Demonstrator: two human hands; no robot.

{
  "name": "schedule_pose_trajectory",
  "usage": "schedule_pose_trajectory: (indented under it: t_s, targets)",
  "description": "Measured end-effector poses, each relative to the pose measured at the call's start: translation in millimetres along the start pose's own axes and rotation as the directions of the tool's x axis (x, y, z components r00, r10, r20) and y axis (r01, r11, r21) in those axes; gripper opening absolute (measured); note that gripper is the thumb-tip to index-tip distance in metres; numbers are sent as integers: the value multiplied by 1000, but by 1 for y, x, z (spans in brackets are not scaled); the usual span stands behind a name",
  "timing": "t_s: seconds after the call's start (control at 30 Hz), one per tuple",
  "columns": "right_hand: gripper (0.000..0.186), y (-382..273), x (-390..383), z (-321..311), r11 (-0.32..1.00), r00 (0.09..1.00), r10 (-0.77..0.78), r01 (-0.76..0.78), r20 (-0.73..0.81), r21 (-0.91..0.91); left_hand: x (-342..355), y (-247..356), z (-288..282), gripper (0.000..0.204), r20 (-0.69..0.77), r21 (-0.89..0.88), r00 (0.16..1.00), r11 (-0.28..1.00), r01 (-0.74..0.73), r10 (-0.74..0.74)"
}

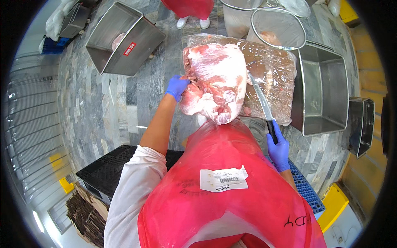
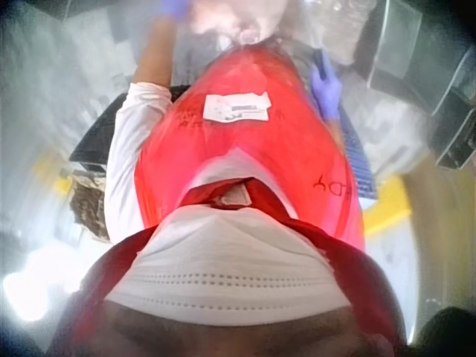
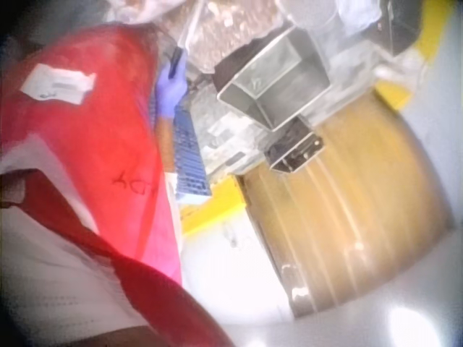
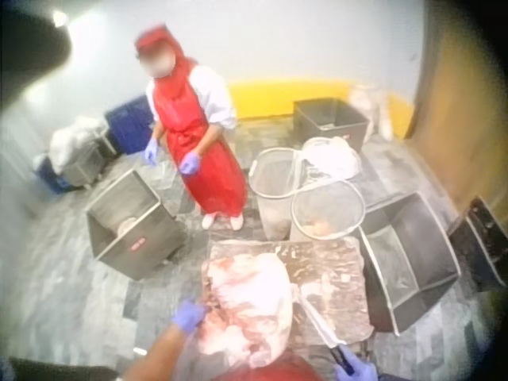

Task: The person uses a knife to cut a large piece of raw meat on a cutting board into smaller portions. They repeatedly slice and separate the meat, handling it with gloved hands throughout the process.

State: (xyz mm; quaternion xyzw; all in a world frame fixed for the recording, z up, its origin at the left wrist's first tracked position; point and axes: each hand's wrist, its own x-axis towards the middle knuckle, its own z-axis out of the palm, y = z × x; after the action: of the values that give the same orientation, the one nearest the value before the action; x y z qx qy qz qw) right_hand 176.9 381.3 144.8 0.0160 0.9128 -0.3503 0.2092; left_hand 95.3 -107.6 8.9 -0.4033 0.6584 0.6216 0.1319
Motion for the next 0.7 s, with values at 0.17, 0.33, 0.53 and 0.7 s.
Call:
schedule_pose_trajectory:
  t_s: [0.17,0.33,0.53,0.7]
  targets:
    - [63,-12,6,3,988,991,-121,126,-59,94,-39,1,9,27,-43,-108,999,993,-38,34]
    - [62,-48,12,-14,926,926,-377,377,16,18,-48,-36,28,21,-158,-180,979,971,-160,132]
    - [56,-136,13,-54,814,894,-338,435,295,-386,-70,-46,40,22,-63,-234,986,958,-166,156]
    - [42,-215,45,-78,606,798,-447,603,404,-519,-114,-39,47,30,-123,-51,795,796,-603,595]
